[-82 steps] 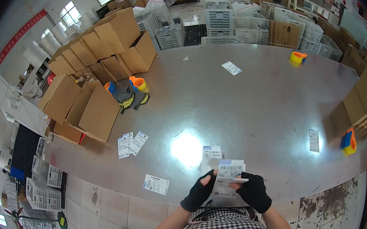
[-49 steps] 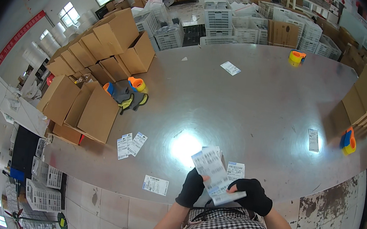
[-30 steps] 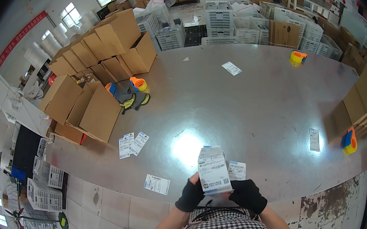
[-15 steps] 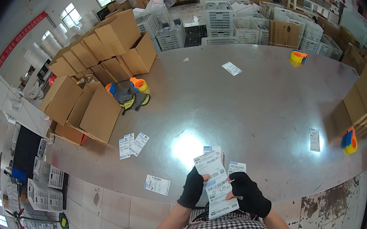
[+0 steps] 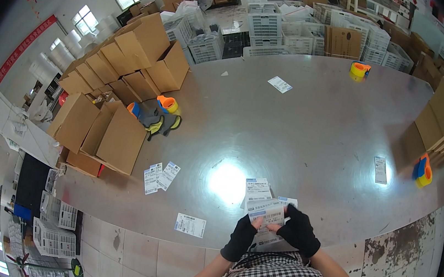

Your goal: The recorder is sorting and counting printed shipping or inventory labels on a large metal work table in a warehouse or distribution center environment.

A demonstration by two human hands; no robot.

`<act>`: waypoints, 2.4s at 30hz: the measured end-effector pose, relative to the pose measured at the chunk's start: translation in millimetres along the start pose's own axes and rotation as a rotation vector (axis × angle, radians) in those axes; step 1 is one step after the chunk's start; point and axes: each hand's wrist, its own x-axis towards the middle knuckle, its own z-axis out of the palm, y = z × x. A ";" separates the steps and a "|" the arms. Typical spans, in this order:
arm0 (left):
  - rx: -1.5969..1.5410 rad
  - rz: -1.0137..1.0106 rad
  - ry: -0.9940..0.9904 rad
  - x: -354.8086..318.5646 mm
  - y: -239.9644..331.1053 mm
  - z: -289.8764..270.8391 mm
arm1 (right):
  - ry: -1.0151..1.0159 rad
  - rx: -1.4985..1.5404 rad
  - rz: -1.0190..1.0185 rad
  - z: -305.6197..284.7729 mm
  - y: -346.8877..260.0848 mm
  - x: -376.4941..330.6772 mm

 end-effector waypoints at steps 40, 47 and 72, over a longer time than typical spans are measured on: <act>0.240 0.102 0.014 2.5 10.1 5.0 | -0.234 0.170 0.093 -10.0 20.1 -8.9; 0.669 0.557 0.376 10.1 10.4 -7.4 | -0.345 -0.040 0.131 -22.5 32.5 -7.4; 0.888 0.823 -0.244 36.4 48.1 2.3 | -0.479 -0.454 -0.234 -39.2 -5.3 -3.9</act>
